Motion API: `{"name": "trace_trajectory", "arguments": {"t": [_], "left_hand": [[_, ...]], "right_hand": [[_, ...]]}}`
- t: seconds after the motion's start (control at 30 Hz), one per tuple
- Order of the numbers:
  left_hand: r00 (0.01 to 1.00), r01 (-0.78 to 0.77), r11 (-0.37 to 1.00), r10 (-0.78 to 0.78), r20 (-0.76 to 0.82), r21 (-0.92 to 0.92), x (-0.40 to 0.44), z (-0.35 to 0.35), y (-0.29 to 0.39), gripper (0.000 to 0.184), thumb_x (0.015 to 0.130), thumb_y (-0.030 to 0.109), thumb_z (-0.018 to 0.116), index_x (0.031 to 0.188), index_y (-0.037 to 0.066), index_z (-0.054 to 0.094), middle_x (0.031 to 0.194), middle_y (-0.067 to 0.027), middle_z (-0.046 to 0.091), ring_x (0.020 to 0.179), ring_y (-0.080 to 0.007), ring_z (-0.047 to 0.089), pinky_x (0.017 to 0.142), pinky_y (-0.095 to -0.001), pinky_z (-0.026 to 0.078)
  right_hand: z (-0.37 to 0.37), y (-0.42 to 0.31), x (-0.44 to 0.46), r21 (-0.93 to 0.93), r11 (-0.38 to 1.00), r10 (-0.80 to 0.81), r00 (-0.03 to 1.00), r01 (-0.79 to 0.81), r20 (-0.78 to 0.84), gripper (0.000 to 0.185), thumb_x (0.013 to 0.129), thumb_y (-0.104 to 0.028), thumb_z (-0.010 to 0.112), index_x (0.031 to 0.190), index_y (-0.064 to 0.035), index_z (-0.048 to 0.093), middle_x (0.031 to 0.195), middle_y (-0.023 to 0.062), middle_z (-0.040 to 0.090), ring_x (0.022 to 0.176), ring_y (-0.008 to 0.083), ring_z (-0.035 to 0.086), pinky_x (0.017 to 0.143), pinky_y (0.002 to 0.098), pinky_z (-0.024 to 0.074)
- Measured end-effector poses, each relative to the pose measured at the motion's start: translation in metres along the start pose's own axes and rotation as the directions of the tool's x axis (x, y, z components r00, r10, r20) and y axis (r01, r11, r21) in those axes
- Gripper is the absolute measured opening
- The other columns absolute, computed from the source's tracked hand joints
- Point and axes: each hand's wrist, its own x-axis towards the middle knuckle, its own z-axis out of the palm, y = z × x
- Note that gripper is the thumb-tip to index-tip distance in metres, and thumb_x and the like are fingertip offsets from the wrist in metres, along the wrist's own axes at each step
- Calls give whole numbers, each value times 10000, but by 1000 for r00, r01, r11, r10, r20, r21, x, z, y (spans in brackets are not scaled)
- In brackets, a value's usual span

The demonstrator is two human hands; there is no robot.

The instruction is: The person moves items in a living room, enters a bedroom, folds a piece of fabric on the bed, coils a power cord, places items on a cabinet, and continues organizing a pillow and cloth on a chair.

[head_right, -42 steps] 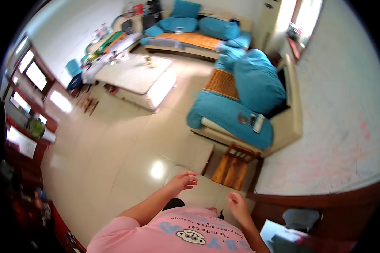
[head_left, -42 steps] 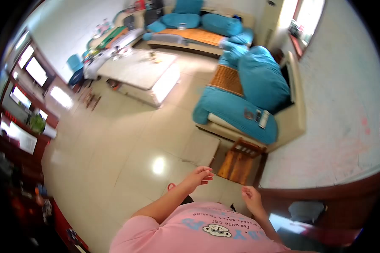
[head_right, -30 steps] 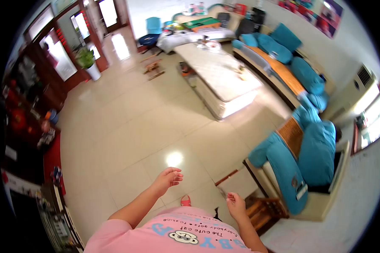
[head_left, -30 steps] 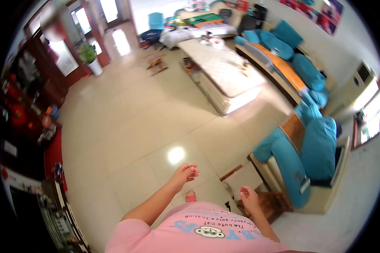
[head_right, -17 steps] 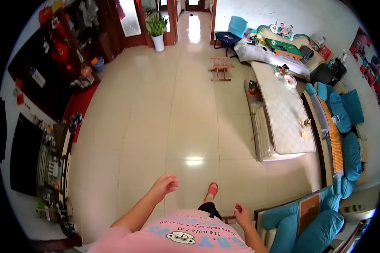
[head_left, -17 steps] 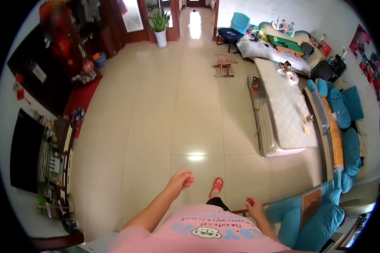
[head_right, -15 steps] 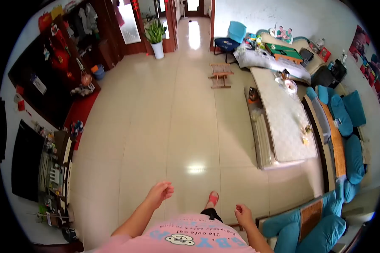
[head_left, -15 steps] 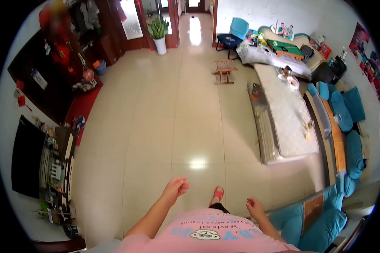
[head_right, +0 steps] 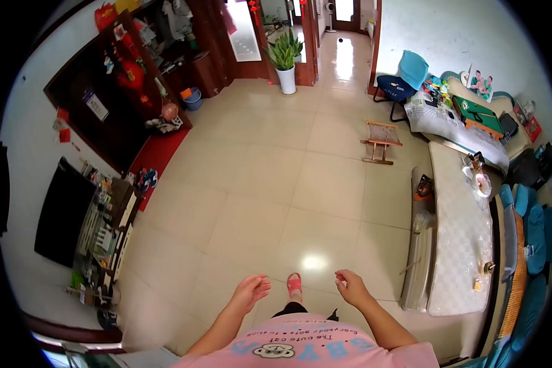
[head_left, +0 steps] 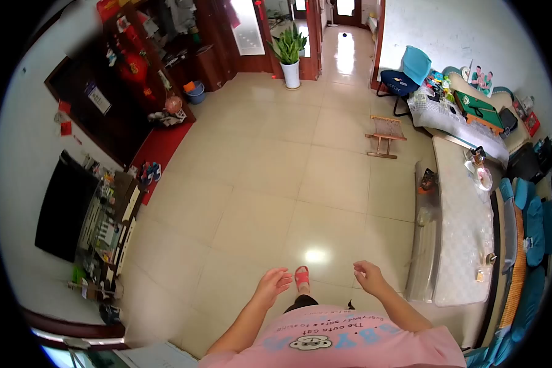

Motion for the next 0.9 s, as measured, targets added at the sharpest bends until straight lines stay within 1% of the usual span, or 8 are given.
{"name": "trace_trajectory", "arguments": {"t": [0.17,0.23,0.4,0.5,0.6,0.7,0.77,0.9], "left_hand": [[979,30,995,-48,200,92,149,71,109,233,958,204,436,1135,65,498,1006,-68,610,903,-158,604,788,-322,492],[958,86,983,-126,257,164,198,110,139,233,959,203,432,1135,64,497,1004,-63,610,904,-157,603,789,-321,491],[895,128,956,-225,385,263,324,218,196,224,962,199,421,1124,64,497,1004,-57,610,905,-154,602,788,-324,490],[904,148,946,-247,348,288,413,280,206,222,955,211,438,1113,68,503,989,-58,618,894,-152,605,780,-321,490],[907,165,954,-247,342,252,496,346,230,222,952,236,456,1095,76,512,983,-64,616,878,-159,601,770,-319,480],[923,215,943,-281,263,254,570,403,265,223,947,234,460,1097,78,516,958,-63,623,856,-165,609,756,-322,485],[945,165,955,-225,238,248,612,445,286,210,944,240,458,1078,95,528,934,-43,634,848,-162,616,747,-336,495],[946,204,950,-254,203,236,711,508,332,207,942,236,456,1074,97,532,927,-42,637,851,-168,619,747,-340,495]], "right_hand": [[-26,-21,131,11,1000,26,999,-26,-18,257,822,-81,584,1066,1,573,966,147,636,881,235,630,795,326,502],[-43,-13,171,5,999,-32,999,32,-33,272,824,-93,589,1078,4,569,978,146,637,891,238,631,807,335,499],[-113,50,263,60,986,164,966,-156,-200,282,795,-128,606,1050,-11,583,943,168,629,874,287,618,794,353,486],[-172,104,329,61,980,201,946,-191,-254,290,787,-145,621,1048,-19,594,921,161,635,863,283,624,779,342,492],[-231,156,405,136,942,332,912,-307,-241,279,802,-180,638,1036,-31,607,853,104,647,771,197,624,709,314,503],[-295,207,500,127,928,367,913,-349,-178,291,802,-197,632,1038,-30,605,849,105,648,786,198,627,714,312,503],[-332,223,555,133,921,385,906,-365,-178,294,802,-207,626,1033,-27,604,842,106,648,780,210,631,711,314,503],[-405,242,672,128,951,303,924,-280,-232,281,784,-173,601,1011,-6,602,836,135,654,769,255,639,708,340,510]]}}
